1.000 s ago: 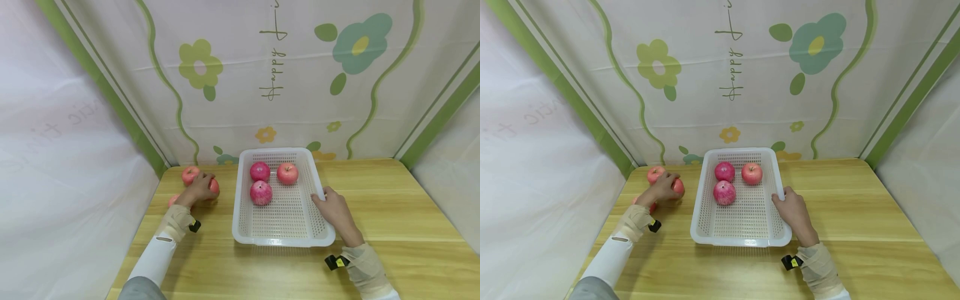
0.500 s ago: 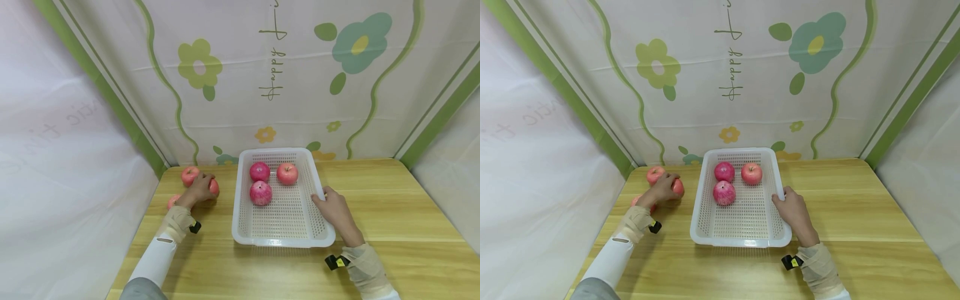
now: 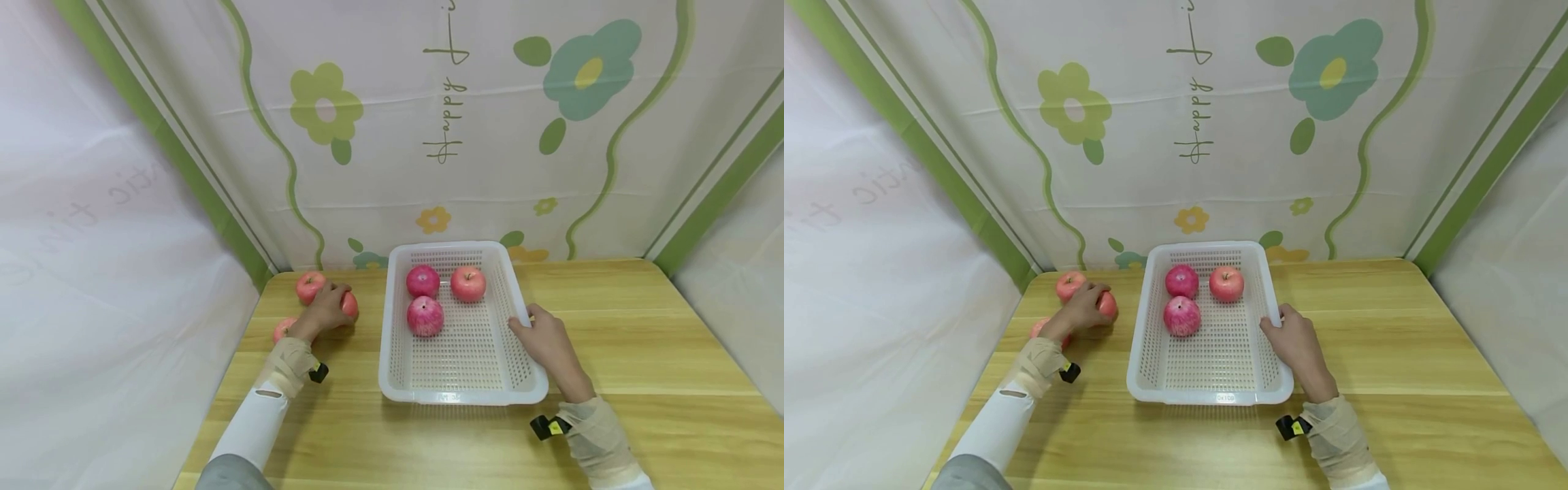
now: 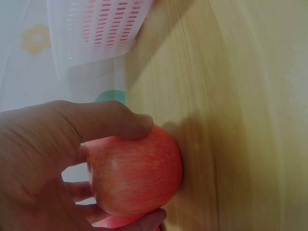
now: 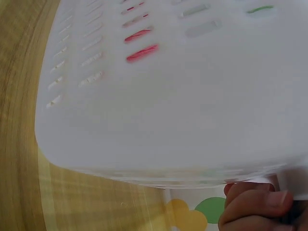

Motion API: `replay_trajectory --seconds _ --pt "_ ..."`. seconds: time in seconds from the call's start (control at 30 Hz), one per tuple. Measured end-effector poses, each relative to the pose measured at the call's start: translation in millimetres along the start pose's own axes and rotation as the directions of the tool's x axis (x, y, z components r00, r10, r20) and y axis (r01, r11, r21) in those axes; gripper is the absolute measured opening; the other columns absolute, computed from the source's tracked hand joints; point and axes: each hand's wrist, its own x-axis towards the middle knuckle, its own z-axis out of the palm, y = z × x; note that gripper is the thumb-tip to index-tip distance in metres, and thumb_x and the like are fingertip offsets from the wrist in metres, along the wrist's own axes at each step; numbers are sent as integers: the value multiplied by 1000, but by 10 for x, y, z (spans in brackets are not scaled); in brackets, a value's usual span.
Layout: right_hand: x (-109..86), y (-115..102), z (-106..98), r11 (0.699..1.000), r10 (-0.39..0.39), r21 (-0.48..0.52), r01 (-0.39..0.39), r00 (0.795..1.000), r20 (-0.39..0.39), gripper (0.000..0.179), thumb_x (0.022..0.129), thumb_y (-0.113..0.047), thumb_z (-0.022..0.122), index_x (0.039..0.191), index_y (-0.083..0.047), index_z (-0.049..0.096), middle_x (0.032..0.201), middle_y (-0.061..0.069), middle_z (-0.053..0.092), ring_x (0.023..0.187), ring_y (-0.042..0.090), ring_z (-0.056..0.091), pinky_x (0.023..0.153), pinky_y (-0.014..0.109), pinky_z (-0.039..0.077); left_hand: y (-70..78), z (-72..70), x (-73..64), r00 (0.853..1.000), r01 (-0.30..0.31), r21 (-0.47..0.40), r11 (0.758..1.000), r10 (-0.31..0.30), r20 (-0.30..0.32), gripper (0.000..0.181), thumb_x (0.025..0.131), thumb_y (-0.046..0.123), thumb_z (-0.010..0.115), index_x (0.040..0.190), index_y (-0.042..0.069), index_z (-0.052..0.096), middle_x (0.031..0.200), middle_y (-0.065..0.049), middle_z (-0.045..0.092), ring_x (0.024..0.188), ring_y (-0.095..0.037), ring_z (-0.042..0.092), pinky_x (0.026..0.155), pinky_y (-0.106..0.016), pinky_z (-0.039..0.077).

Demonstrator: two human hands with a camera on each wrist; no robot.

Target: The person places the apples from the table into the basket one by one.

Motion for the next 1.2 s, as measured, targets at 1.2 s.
replay_trajectory --seconds 1.2 --pt "4 -17 -12 1000 2 -3 -2 1000 11 51 107 -28 55 136 13 51 101 31 72 73 28 76 54 35 62 246 -390 -170 993 -118 85 989 117 16 76 84 20 82 151 -1 53 147 -30 52 127 -43 58 103 -60 55"
